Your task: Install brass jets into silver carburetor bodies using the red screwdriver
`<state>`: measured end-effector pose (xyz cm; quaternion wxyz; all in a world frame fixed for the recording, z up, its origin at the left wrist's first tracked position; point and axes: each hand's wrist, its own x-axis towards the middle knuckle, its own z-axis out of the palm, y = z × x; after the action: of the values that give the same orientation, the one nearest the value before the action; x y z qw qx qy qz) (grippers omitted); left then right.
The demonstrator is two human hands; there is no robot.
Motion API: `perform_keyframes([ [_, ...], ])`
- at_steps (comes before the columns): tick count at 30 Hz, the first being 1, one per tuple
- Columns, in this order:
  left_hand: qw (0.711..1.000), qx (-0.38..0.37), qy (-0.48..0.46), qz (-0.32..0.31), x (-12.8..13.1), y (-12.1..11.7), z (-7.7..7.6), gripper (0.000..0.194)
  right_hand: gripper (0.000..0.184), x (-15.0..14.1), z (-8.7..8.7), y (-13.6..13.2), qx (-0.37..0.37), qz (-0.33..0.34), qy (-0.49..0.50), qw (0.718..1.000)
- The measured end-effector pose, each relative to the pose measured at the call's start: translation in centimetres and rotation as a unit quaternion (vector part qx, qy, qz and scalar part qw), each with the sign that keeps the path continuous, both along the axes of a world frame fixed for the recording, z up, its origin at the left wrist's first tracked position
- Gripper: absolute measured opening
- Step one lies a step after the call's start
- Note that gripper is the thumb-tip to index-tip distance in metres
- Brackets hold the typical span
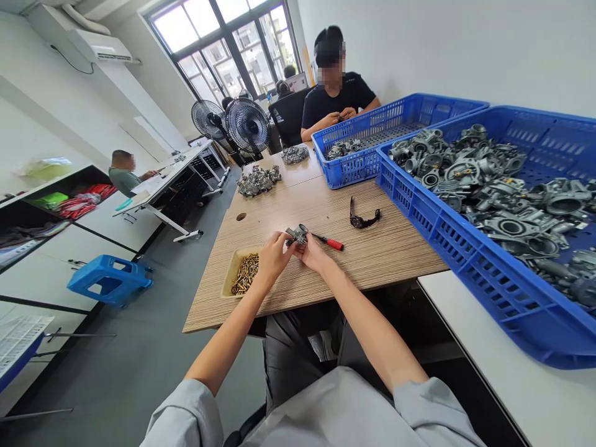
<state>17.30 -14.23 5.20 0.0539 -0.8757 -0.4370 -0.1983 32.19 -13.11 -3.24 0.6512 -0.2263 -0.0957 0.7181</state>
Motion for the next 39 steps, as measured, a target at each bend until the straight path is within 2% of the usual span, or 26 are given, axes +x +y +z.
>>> perform_keyframes([
  [23, 0.999, -0.009, 0.027, 0.016, 0.4, -0.5, 0.5, 0.016, 0.026, -0.2, 1.0, -0.5, -0.012, -0.006, -0.007, 1.000],
  [31, 0.999, -0.009, 0.044, 0.027, 0.5, -0.3, 0.2, 0.020, 0.042, -0.2, 1.3, -0.6, -0.020, -0.001, -0.009, 1.000],
  [39, 0.999, -0.018, 0.018, 0.029, 0.2, -0.4, 0.3, 0.021, 0.031, -0.2, 1.4, -0.8, -0.009, -0.001, -0.009, 1.000],
])
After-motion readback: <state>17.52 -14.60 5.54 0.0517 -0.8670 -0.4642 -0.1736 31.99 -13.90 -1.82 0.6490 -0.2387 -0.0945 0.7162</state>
